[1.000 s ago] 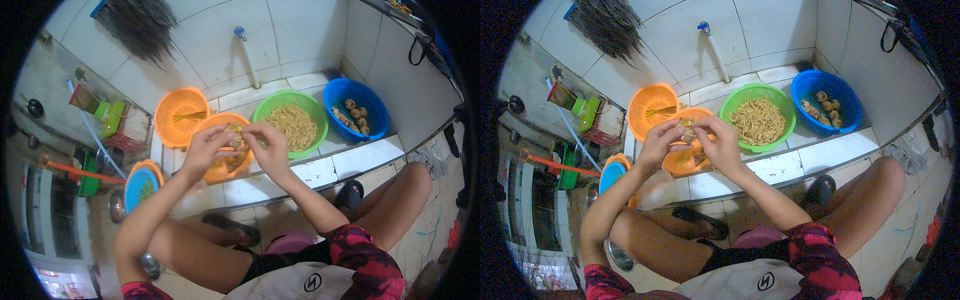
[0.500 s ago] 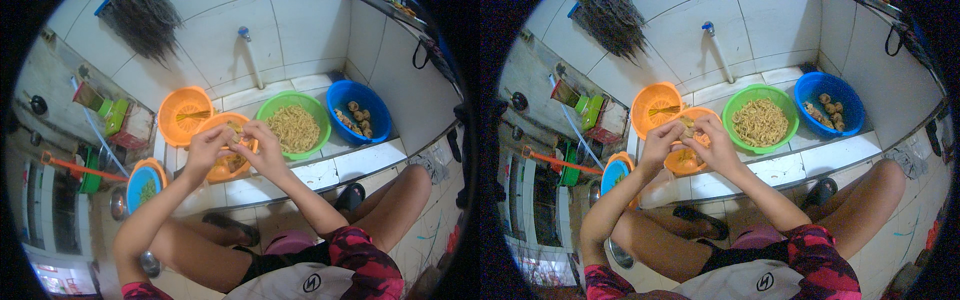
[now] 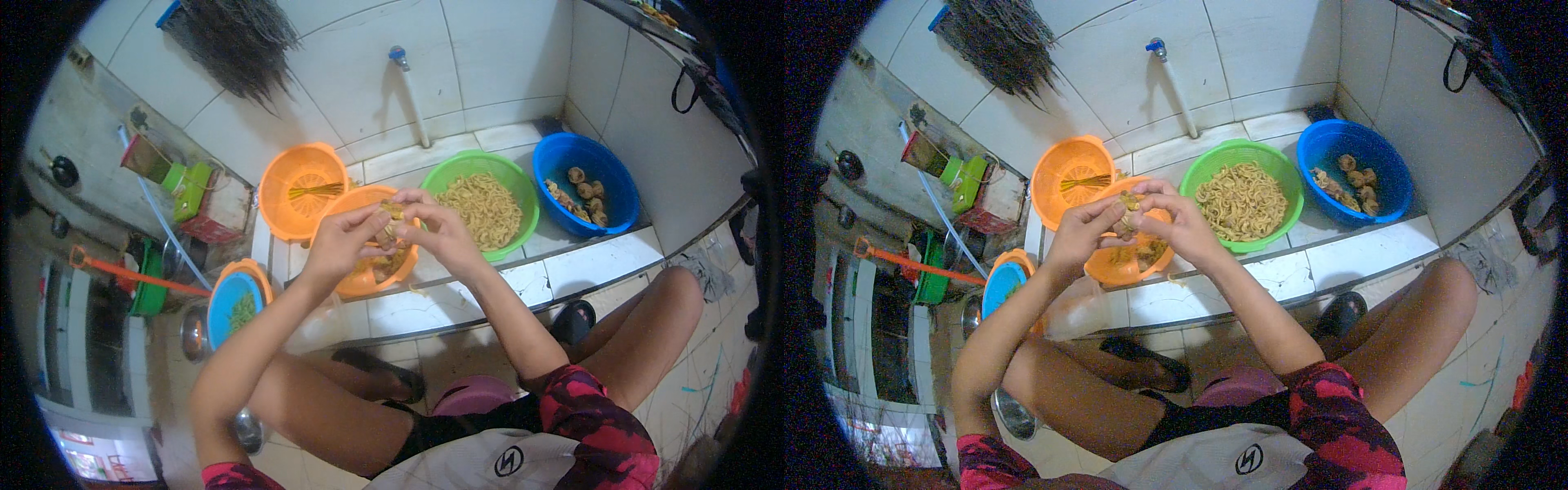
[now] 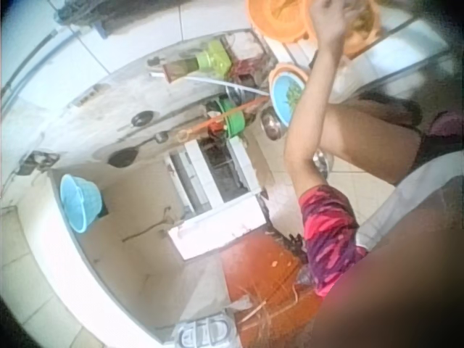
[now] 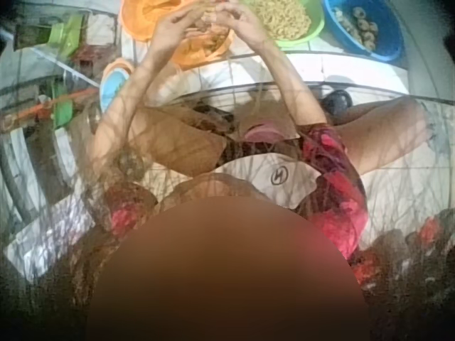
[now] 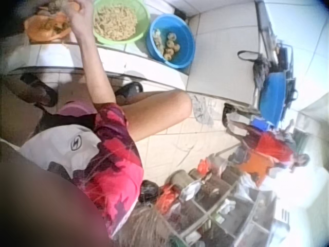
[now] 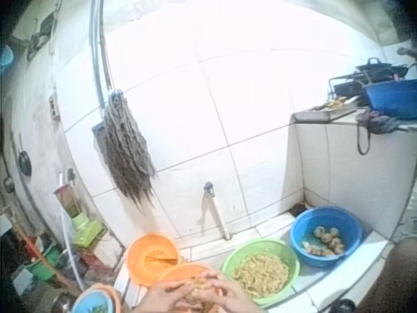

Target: The person sits at a tiled counter and repeatedly wraps small portions of shredded filling with thin strips, forming compact bundles. They place each finished bundle into a blue bowl. The process is continuous and repetitive throughout the clip.

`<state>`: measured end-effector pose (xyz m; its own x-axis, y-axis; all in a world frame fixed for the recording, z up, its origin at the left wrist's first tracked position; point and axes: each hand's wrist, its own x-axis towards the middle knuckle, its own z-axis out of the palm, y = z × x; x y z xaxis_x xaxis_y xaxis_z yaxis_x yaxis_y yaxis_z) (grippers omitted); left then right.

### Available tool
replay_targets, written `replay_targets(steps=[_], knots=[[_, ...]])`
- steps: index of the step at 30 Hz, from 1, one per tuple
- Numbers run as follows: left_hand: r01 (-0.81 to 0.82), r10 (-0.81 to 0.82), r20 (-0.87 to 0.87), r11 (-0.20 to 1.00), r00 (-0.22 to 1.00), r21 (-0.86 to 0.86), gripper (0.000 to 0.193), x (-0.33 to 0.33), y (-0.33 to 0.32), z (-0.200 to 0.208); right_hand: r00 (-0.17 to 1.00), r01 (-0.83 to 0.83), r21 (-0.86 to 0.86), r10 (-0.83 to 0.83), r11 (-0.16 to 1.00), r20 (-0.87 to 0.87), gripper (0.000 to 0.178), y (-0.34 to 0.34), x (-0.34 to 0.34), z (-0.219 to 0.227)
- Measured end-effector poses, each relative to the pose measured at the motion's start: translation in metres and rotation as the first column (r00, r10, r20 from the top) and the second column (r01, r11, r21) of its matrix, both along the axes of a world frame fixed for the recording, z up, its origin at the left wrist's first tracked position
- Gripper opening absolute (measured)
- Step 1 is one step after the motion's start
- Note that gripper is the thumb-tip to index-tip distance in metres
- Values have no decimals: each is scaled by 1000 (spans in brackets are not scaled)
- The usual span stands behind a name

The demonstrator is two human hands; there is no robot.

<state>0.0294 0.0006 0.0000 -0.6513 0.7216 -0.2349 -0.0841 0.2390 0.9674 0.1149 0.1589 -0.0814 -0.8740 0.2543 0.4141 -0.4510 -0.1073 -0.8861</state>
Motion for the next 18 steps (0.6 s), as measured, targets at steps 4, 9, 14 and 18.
replay_targets(steps=[4, 9, 14, 18], knots=[[0, -6, -83, 998, 996, -66, 46, -2, 2, -6, 989, 144, 224, -142, 964, -25, 23, -3, -1, -5], [7, -14, -73, 996, 997, -84, 46, -4, 4, -7, 959, 285, 339, -268, 897, -96, 25, -5, 1, -4], [57, -57, -45, 998, 997, -8, 48, -6, 3, 0, 859, 511, 493, -393, 704, -329, 17, -2, 7, 8], [91, -82, -119, 993, 989, 76, 51, -5, 2, -2, 807, 589, 517, -416, 621, -419, 10, 0, 10, 16]])
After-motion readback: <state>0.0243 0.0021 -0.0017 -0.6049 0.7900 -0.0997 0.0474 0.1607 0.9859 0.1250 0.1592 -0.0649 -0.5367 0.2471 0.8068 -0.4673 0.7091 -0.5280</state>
